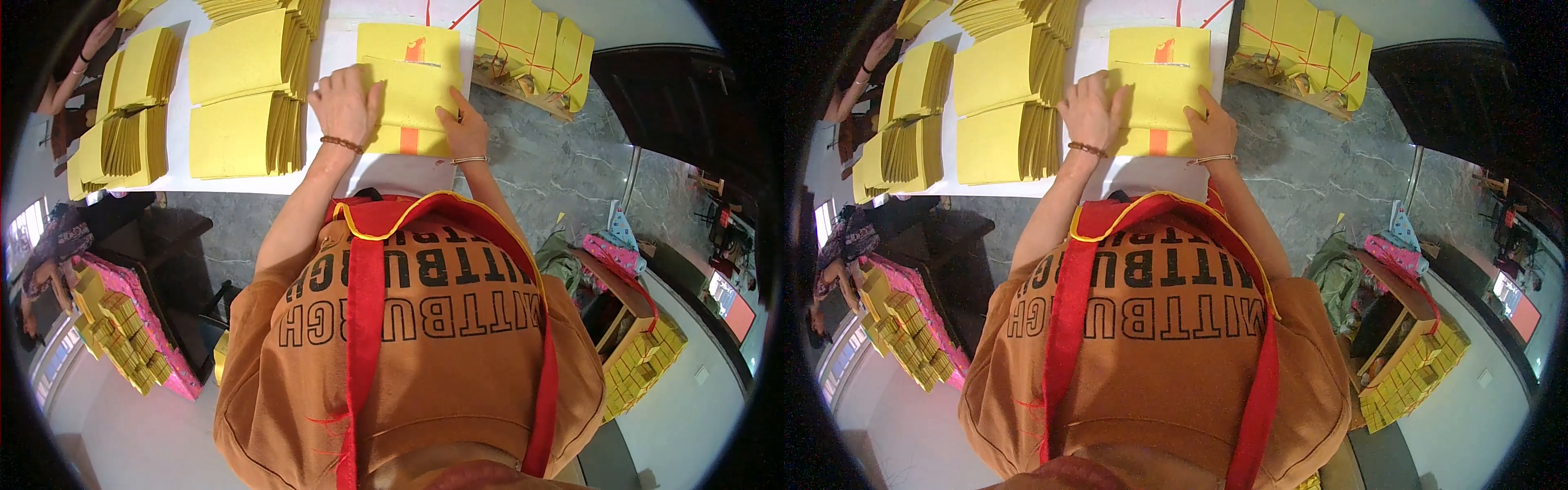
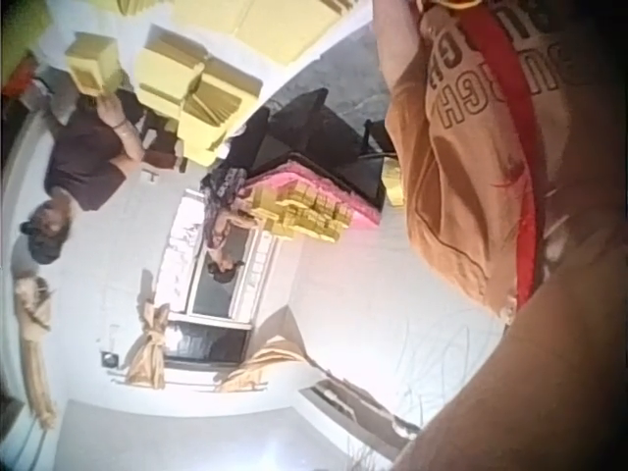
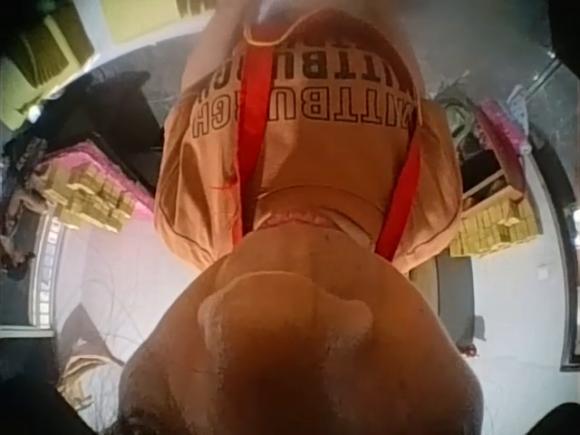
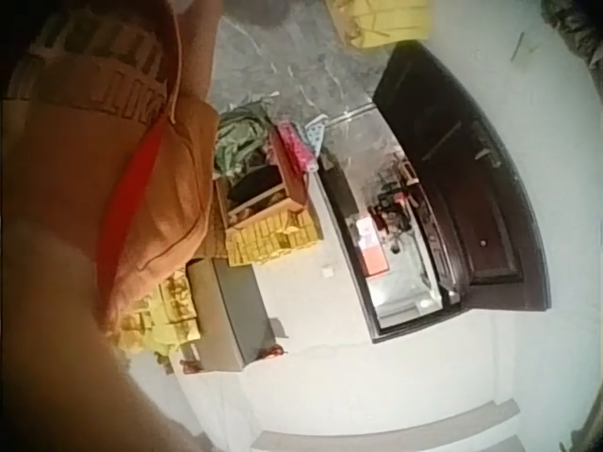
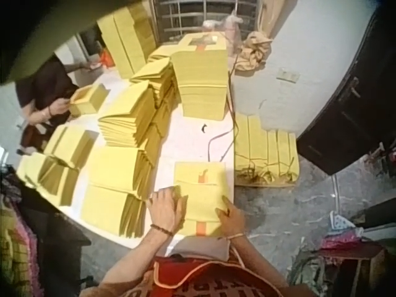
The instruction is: Folding and stacking sheets of yellow joss paper into organized bundles.
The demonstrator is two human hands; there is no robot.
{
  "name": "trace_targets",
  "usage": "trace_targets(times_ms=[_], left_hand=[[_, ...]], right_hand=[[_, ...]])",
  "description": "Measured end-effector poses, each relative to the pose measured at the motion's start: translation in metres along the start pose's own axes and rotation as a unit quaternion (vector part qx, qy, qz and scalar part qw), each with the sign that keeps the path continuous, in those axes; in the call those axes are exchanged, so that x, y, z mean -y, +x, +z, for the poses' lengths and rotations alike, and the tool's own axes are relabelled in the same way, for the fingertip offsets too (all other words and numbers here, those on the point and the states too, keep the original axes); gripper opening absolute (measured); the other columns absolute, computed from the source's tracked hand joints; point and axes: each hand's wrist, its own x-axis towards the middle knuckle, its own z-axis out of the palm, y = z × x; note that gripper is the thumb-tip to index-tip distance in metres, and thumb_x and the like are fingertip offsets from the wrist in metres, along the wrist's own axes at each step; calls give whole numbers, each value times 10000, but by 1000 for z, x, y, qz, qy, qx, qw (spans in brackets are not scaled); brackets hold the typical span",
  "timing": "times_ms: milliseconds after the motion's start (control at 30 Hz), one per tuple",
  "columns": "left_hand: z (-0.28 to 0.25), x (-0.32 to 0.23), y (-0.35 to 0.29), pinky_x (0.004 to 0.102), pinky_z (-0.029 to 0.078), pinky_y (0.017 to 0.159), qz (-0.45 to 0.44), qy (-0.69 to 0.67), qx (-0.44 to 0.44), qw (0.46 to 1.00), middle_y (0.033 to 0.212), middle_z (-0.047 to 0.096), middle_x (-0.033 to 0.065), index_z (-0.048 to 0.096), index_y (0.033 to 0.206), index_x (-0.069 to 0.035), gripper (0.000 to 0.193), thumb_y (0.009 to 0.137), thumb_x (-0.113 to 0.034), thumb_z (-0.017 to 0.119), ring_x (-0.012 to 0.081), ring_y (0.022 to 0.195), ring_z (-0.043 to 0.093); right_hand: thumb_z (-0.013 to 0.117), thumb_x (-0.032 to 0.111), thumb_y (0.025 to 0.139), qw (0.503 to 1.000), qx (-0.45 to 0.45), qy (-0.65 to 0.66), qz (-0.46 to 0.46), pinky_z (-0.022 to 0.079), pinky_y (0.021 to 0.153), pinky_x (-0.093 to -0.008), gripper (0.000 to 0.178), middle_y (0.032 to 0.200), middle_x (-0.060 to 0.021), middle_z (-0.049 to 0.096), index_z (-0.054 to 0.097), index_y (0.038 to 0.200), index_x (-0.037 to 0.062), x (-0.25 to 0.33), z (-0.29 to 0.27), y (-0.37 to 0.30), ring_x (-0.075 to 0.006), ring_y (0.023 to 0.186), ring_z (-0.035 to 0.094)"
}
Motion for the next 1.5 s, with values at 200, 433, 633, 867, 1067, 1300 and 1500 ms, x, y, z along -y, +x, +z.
trace_targets(times_ms=[200,433,633,867,1067,1300,1500], left_hand=[[27,-12,-3,443,302,958,287,-5,7,958,1230,461,116,494,1186,-116,429,834,-360,525,298,1186,364],[41,-7,-5,447,274,978,273,16,26,961,1286,406,119,458,1225,-124,477,837,-398,506,298,1204,338],[45,-5,-6,465,247,987,268,39,37,962,1309,376,113,419,1260,-134,528,832,-432,501,305,1219,311],[43,-5,-5,480,185,1016,262,54,101,958,1348,335,116,409,1267,-112,510,811,-326,488,312,1258,257],[40,0,-2,422,185,1028,207,-100,91,969,1324,373,106,412,1255,-82,474,800,-185,502,281,1251,287],[30,12,7,400,198,1025,85,-377,97,917,1250,466,135,403,1272,-75,440,845,-147,480,316,1215,359],[40,23,-2,488,158,1026,165,3,65,984,1413,195,174,347,1329,-130,572,867,-461,418,317,1306,168]], right_hand=[[612,285,745,1000,11,11,-8,458,717,-384,473,869,-204,616,534,1179,113,4,-1,0,-332,812,604],[611,287,748,1000,12,11,22,453,669,-367,476,783,-173,614,534,1181,107,3,1,1,-304,710,603],[606,310,756,995,57,45,74,437,706,-388,447,808,-133,599,556,1164,133,13,-7,-5,-249,775,591],[514,415,796,885,-1,-265,-384,258,924,-537,504,1248,-122,442,495,1208,125,41,11,-6,-294,1173,389],[410,415,851,913,31,-200,-354,207,983,-526,580,1306,-184,392,427,1225,-28,24,28,-6,-321,1225,345],[505,356,810,895,37,-303,-327,199,1002,-502,562,1312,-187,388,435,1226,-15,35,29,-7,-298,1242,338],[545,353,778,894,17,-292,-340,203,1001,-505,581,1304,-184,397,445,1217,-14,33,33,-6,-297,1239,340]])
